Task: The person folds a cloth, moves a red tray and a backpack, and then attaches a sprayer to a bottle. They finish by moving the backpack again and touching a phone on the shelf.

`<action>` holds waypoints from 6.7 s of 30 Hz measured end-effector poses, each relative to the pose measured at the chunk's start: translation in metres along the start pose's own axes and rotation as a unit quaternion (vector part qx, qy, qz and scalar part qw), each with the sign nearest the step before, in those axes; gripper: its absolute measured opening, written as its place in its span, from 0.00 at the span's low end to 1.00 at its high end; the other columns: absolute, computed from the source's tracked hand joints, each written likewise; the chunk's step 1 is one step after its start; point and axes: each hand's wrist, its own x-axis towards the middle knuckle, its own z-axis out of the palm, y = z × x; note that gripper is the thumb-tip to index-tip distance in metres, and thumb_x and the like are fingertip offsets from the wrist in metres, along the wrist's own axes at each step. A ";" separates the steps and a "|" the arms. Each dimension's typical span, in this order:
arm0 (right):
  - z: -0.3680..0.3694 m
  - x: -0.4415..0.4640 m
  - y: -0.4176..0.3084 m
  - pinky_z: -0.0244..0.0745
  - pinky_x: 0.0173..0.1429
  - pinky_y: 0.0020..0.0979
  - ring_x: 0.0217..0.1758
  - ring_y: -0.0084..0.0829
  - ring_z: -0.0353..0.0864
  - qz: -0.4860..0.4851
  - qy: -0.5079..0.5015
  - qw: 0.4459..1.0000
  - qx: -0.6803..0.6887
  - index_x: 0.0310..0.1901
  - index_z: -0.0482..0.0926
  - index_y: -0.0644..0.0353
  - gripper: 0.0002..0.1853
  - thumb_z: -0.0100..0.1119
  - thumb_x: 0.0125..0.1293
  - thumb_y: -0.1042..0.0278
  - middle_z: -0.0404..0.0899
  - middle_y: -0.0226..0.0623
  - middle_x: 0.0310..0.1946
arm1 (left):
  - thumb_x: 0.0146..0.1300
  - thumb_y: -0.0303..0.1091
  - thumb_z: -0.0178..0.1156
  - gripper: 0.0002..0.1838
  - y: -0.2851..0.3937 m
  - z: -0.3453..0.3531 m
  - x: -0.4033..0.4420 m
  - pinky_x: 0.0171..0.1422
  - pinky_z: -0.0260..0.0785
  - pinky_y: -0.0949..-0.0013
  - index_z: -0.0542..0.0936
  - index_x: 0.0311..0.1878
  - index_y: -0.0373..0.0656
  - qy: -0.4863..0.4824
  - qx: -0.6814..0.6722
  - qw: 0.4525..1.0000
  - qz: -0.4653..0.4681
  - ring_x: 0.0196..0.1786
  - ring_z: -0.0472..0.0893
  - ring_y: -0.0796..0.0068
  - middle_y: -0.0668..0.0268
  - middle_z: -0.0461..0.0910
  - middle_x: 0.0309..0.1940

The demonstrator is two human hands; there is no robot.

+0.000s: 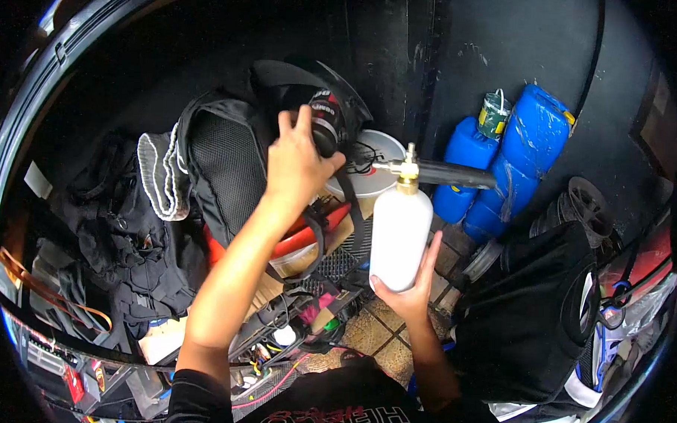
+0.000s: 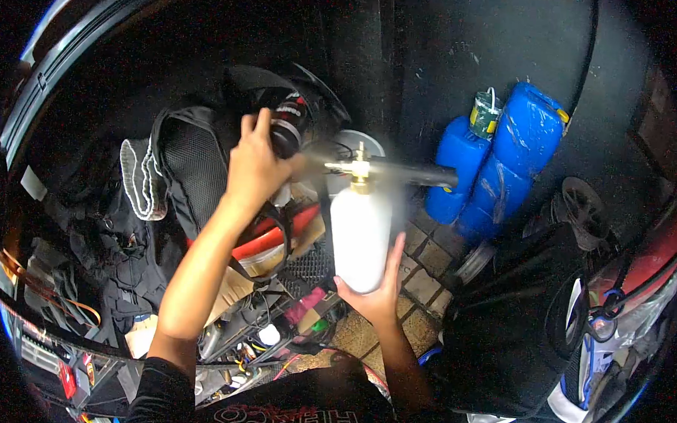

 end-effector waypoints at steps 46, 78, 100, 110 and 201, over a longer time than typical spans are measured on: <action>0.074 -0.236 -0.135 0.81 0.46 0.45 0.36 0.54 0.87 0.285 0.004 0.916 -0.281 0.42 0.88 0.62 0.23 0.77 0.54 0.50 0.84 0.58 0.32 | 0.42 0.40 0.85 0.48 -0.106 -0.127 -0.352 0.68 0.74 0.63 0.71 0.67 0.38 -0.427 -0.584 0.690 -0.029 0.59 0.82 0.67 0.59 0.80 0.56; -0.004 -0.380 -0.331 0.83 0.45 0.48 0.46 0.51 0.89 0.410 -0.198 0.752 -0.476 0.59 0.77 0.62 0.31 0.72 0.63 0.48 0.88 0.48 0.43 | 0.61 0.29 0.70 0.24 0.001 0.032 -0.635 0.60 0.75 0.67 0.78 0.61 0.41 -0.704 -0.567 0.429 0.005 0.53 0.82 0.73 0.64 0.82 0.53; 0.005 -0.380 -0.299 0.80 0.38 0.45 0.33 0.49 0.87 0.334 -0.167 0.859 -0.349 0.38 0.87 0.63 0.19 0.77 0.53 0.55 0.85 0.49 0.27 | 0.55 0.32 0.82 0.37 0.019 0.035 -0.524 0.60 0.78 0.65 0.73 0.66 0.40 -0.676 -0.601 0.421 -0.075 0.54 0.84 0.74 0.66 0.84 0.53; -0.019 -0.443 -0.665 0.71 0.30 0.32 0.26 0.26 0.78 0.341 0.387 0.646 -0.563 0.37 0.83 0.61 0.18 0.71 0.53 0.55 0.80 0.31 0.25 | 0.52 0.43 0.83 0.39 0.135 -0.004 -0.468 0.62 0.78 0.59 0.75 0.64 0.42 -0.566 -0.584 0.560 0.158 0.58 0.85 0.64 0.57 0.86 0.53; -0.482 -0.362 -0.283 0.68 0.74 0.42 0.74 0.46 0.73 0.320 0.171 0.728 -0.582 0.78 0.63 0.63 0.36 0.65 0.71 0.68 0.71 0.55 0.72 | 0.57 0.20 0.62 0.23 0.358 0.109 -0.665 0.58 0.74 0.55 0.75 0.58 0.39 -0.304 -0.638 0.581 0.404 0.55 0.80 0.50 0.50 0.77 0.52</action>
